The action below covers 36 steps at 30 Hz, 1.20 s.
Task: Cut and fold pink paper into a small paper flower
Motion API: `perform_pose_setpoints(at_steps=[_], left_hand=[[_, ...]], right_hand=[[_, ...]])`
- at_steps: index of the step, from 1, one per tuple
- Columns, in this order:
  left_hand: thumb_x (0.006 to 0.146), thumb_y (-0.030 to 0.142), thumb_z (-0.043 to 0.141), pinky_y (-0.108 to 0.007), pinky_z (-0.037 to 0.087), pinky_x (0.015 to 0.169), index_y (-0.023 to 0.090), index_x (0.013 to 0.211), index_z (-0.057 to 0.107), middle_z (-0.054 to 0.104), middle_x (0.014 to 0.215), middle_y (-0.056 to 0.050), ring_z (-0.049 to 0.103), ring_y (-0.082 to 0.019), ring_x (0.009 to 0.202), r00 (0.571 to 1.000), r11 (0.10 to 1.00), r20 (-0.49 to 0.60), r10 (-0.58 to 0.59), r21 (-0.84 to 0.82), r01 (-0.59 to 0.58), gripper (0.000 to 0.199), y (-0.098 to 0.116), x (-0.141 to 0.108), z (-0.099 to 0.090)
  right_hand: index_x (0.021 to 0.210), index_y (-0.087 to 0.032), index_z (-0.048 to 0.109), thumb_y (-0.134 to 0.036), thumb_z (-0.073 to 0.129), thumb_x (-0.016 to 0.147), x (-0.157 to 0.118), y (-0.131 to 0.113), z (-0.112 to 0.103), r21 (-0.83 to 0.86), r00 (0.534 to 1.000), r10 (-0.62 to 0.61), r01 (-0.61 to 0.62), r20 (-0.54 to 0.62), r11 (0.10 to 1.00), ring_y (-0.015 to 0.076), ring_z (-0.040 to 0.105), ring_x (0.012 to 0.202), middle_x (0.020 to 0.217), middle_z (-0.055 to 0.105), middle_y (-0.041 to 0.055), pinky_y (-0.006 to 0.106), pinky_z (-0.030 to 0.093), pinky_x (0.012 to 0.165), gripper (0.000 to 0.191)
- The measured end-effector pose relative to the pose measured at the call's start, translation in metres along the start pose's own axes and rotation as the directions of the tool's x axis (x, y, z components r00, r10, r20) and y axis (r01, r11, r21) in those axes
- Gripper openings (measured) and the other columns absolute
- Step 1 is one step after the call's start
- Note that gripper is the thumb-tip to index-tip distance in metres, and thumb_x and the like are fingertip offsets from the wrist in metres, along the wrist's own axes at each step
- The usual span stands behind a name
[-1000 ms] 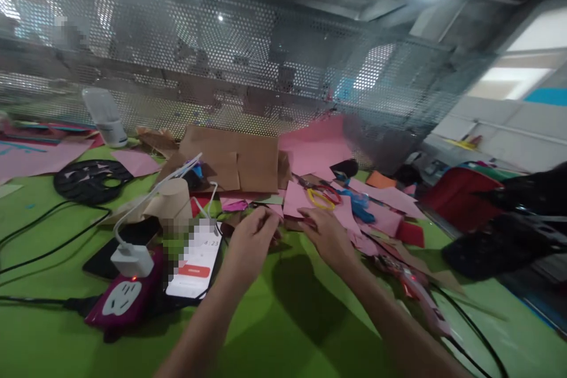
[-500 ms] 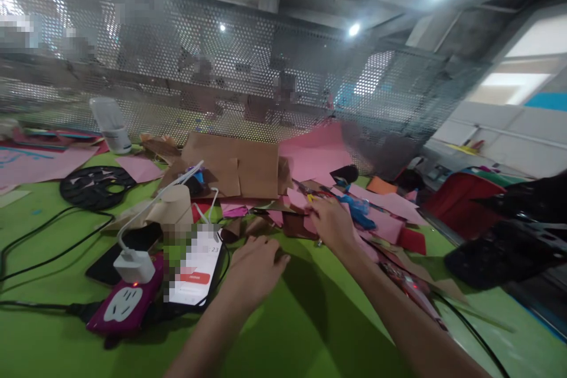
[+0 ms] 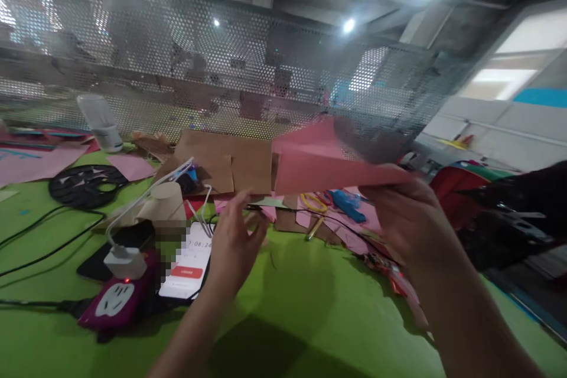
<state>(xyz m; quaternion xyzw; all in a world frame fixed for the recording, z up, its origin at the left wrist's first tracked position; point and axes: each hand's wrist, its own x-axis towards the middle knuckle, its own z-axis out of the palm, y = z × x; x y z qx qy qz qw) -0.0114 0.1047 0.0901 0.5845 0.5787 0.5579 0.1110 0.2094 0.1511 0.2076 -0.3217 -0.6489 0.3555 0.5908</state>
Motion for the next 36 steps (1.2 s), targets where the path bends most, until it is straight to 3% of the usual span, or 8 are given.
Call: perform_pose_setpoints(at_steps=[6,10,14,17,23,27,32,36], left_hand=[[0.086,0.015,0.056,-0.047,0.038,0.107,0.026,0.138,0.039,0.049,0.137,-0.01,0.043,-0.026,0.13,0.979,0.989,-0.15,0.14,0.061,-0.132,0.056,0.019,-0.039,-0.027],[0.073,-0.005,0.042,-0.046,0.032,0.112,0.03,0.143,0.032,0.04,0.148,-0.005,0.033,-0.023,0.139,0.943,0.953,0.172,0.284,0.056,-0.297,0.079,0.022,-0.084,-0.035],[0.056,-0.001,0.047,-0.047,0.028,0.114,0.035,0.142,0.034,0.047,0.146,0.001,0.04,-0.022,0.135,0.757,0.928,0.572,0.315,-0.018,-0.373,0.094,0.019,-0.115,-0.03],[0.063,0.007,0.056,-0.043,0.034,0.11,0.033,0.138,0.042,0.052,0.142,0.001,0.047,-0.022,0.128,0.688,0.948,0.686,0.237,-0.009,-0.318,0.081,0.02,-0.125,-0.023],[0.08,0.018,0.063,-0.045,0.041,0.099,0.031,0.123,0.059,0.061,0.132,0.0,0.055,-0.025,0.116,0.715,0.934,0.687,0.129,0.158,-0.32,0.045,0.028,-0.125,-0.011],[0.084,0.013,0.061,-0.042,0.047,0.082,0.028,0.114,0.065,0.07,0.112,-0.002,0.062,-0.025,0.095,0.715,0.891,0.696,0.068,0.28,-0.357,0.034,0.038,-0.119,-0.001],[0.09,0.009,0.051,-0.04,0.047,0.074,0.024,0.106,0.068,0.074,0.09,-0.003,0.066,-0.024,0.082,0.684,0.863,0.729,-0.016,0.356,-0.359,0.028,0.055,-0.112,0.009],[0.096,0.019,0.045,-0.034,0.042,0.064,0.023,0.094,0.067,0.073,0.079,-0.002,0.067,-0.023,0.073,0.699,0.847,0.692,-0.18,0.471,-0.248,0.023,0.061,-0.102,0.011]], right_hand=[[0.063,-0.023,0.066,-0.031,0.076,0.069,-0.068,0.015,-0.033,-0.097,0.931,0.277,-0.261,0.237,0.96,0.0285,0.062,0.103,0.099,0.071,0.0055,0.036,0.053,0.077,0.014],[0.06,-0.022,0.066,-0.019,0.069,0.065,-0.098,0.047,-0.044,-0.173,0.846,0.415,-0.378,0.335,0.91,0.0334,0.061,0.108,0.107,0.072,0.0086,0.043,0.052,0.081,0.006],[0.06,-0.021,0.065,-0.016,0.061,0.067,-0.112,0.07,-0.041,-0.258,0.784,0.455,-0.376,0.422,0.89,0.0322,0.061,0.111,0.114,0.072,0.0076,0.047,0.047,0.092,0.009],[0.081,-0.021,0.07,-0.018,0.058,0.076,-0.116,0.079,-0.044,-0.372,0.776,0.428,-0.269,0.463,0.889,0.0311,0.058,0.118,0.126,0.065,0.0094,0.049,0.045,0.096,0.013],[0.113,-0.024,0.067,-0.028,0.065,0.081,-0.129,0.078,-0.066,-0.662,0.88,0.275,0.057,0.387,0.747,0.0305,0.057,0.12,0.127,0.064,0.0106,0.051,0.044,0.101,0.033],[0.122,-0.03,0.063,-0.018,0.059,0.083,-0.149,0.07,-0.076,-0.742,0.88,0.197,0.224,0.433,0.632,0.0283,0.055,0.122,0.129,0.063,0.0063,0.051,0.044,0.101,0.041],[0.119,-0.029,0.063,-0.003,0.053,0.078,-0.168,0.065,-0.078,-0.71,0.849,0.222,0.227,0.48,0.667,0.0247,0.056,0.118,0.122,0.067,0.0036,0.049,0.044,0.1,0.05],[0.107,-0.024,0.066,-0.015,0.06,0.084,-0.172,0.064,-0.075,-0.698,0.875,0.266,0.107,0.404,0.708,0.0247,0.061,0.105,0.107,0.072,0.0059,0.043,0.048,0.092,0.026]])
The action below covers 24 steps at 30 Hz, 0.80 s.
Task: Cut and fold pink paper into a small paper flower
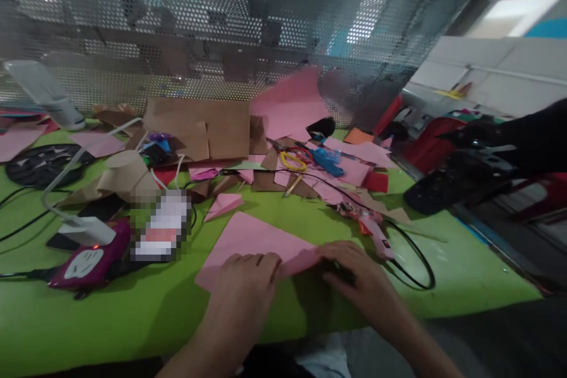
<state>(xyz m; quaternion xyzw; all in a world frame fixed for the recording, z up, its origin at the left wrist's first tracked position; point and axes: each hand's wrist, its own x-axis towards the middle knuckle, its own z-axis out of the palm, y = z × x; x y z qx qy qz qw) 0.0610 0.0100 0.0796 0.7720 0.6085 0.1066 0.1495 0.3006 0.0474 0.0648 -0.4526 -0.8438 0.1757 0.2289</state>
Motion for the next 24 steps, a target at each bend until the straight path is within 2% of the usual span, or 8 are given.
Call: perform_pose_setpoints(at_steps=[3,10,15,18,24], left_hand=[[0.098,0.027,0.04,-0.032,0.036,0.056,0.021,0.086,0.062,0.07,0.074,-0.002,0.065,-0.022,0.067,0.99,0.991,0.048,-0.135,0.0,0.135,0.026,-0.006,0.008,-0.003],[0.097,0.026,0.037,-0.032,0.037,0.063,0.02,0.084,0.057,0.066,0.085,-0.003,0.062,-0.022,0.077,0.989,0.99,0.023,-0.143,0.012,0.143,0.025,-0.02,0.021,0.001],[0.094,0.027,0.041,-0.032,0.039,0.065,0.021,0.092,0.056,0.069,0.086,-0.004,0.064,-0.022,0.077,0.985,0.984,0.032,-0.172,-0.034,0.173,0.016,-0.02,0.027,-0.001],[0.092,0.028,0.044,-0.031,0.038,0.062,0.021,0.087,0.055,0.067,0.079,-0.002,0.063,-0.022,0.073,0.975,0.975,0.059,-0.216,-0.037,0.219,0.014,-0.021,0.029,0.0],[0.091,0.029,0.045,-0.03,0.035,0.063,0.022,0.087,0.054,0.068,0.081,-0.001,0.063,-0.021,0.074,0.964,0.961,0.057,-0.259,-0.089,0.264,0.012,-0.023,0.03,0.003]], right_hand=[[0.103,-0.024,0.067,-0.023,0.06,0.088,0.004,-0.002,0.002,0.024,0.997,0.069,-0.069,-0.028,0.997,0.0242,0.063,0.097,0.1,0.072,0.0059,0.04,0.05,0.085,0.016],[0.116,-0.022,0.063,-0.021,0.059,0.088,0.015,-0.006,0.01,-0.079,0.995,0.08,-0.085,-0.063,0.993,0.0261,0.062,0.1,0.109,0.07,0.008,0.045,0.048,0.086,0.029],[0.121,-0.027,0.063,-0.021,0.051,0.093,0.006,-0.003,0.015,-0.204,0.998,-0.003,-0.01,-0.066,0.979,0.0256,0.061,0.1,0.111,0.067,0.0089,0.044,0.049,0.083,0.031],[0.121,-0.029,0.063,-0.021,0.05,0.093,0.001,-0.001,0.018,-0.296,0.996,-0.054,0.031,-0.072,0.955,0.0284,0.059,0.108,0.122,0.063,0.01,0.047,0.048,0.085,0.032],[0.129,-0.023,0.058,-0.017,0.049,0.09,0.0,0.002,0.019,-0.411,0.974,-0.21,0.156,-0.088,0.898,0.0278,0.058,0.109,0.127,0.064,0.0095,0.044,0.045,0.087,0.04]])
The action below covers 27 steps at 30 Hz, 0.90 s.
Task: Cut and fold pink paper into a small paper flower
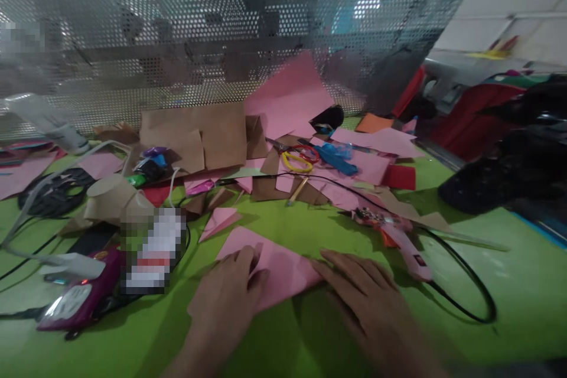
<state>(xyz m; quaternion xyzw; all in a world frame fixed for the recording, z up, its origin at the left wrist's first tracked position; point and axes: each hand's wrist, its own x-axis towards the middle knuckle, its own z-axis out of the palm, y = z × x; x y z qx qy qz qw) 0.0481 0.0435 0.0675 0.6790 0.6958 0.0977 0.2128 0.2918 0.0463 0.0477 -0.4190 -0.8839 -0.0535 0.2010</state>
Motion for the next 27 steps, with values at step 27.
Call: perform_pose_setpoints(at_steps=[27], left_hand=[[0.088,0.033,0.046,-0.029,0.036,0.06,0.025,0.087,0.054,0.064,0.073,0.002,0.061,-0.02,0.069,0.987,0.987,0.044,-0.157,0.032,0.156,0.012,0.004,0.002,0.001]], right_hand=[[0.131,-0.018,0.059,-0.007,0.05,0.075,-0.019,-0.002,-0.014,0.182,0.981,-0.158,0.137,0.108,0.974,0.0228,0.057,0.123,0.136,0.058,0.0053,0.04,0.042,0.109,0.057]])
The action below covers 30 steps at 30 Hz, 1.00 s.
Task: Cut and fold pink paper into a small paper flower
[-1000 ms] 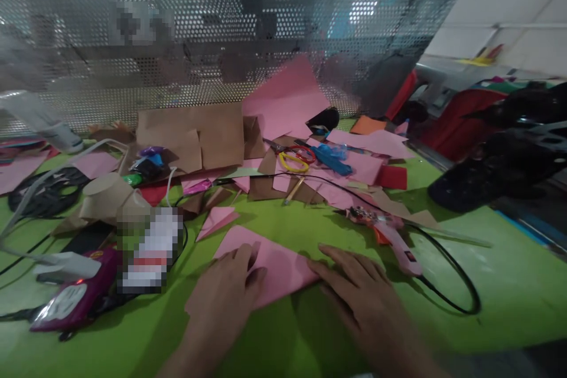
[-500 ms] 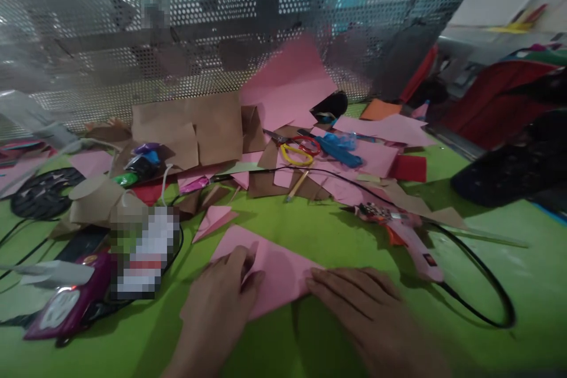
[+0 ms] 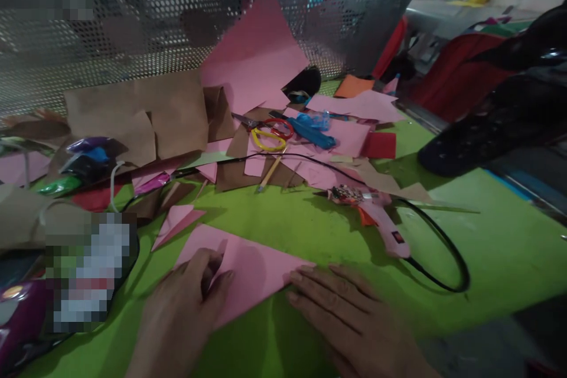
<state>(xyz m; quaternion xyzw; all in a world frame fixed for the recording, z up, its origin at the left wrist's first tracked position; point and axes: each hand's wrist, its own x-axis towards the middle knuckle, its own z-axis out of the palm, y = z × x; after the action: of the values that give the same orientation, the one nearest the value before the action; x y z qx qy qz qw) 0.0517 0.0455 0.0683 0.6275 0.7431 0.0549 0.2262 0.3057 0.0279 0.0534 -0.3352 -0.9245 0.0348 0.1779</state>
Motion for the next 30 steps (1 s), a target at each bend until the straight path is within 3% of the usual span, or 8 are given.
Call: perform_pose_setpoints(at_steps=[6,23,30], left_hand=[[0.085,0.038,0.047,-0.028,0.038,0.059,0.026,0.087,0.055,0.065,0.07,0.003,0.063,-0.02,0.066,0.998,0.999,-0.059,0.015,-0.043,-0.017,0.015,-0.003,-0.001,0.003],[0.085,0.039,0.05,-0.029,0.038,0.061,0.027,0.085,0.055,0.06,0.066,0.004,0.061,-0.02,0.066,0.999,0.998,-0.021,-0.041,-0.056,0.039,0.013,-0.004,0.001,0.001],[0.084,0.031,0.05,-0.027,0.036,0.059,0.025,0.084,0.056,0.06,0.066,0.004,0.058,-0.019,0.063,1.0,0.997,-0.026,-0.014,-0.073,0.012,0.008,-0.001,0.004,0.001]], right_hand=[[0.128,-0.016,0.061,-0.007,0.05,0.074,0.0,0.0,0.002,0.034,1.0,0.0,0.001,-0.028,0.999,0.024,0.058,0.122,0.134,0.059,0.0062,0.041,0.045,0.107,0.056],[0.127,-0.016,0.061,-0.011,0.052,0.075,0.003,0.004,0.001,-0.03,0.997,-0.027,0.03,0.078,0.999,0.0259,0.058,0.121,0.137,0.053,0.0048,0.042,0.053,0.1,0.053],[0.133,-0.02,0.056,-0.014,0.052,0.076,-0.001,0.01,0.007,-0.073,0.998,-0.053,0.054,0.021,0.996,0.0221,0.058,0.122,0.139,0.053,0.0009,0.036,0.051,0.101,0.058]])
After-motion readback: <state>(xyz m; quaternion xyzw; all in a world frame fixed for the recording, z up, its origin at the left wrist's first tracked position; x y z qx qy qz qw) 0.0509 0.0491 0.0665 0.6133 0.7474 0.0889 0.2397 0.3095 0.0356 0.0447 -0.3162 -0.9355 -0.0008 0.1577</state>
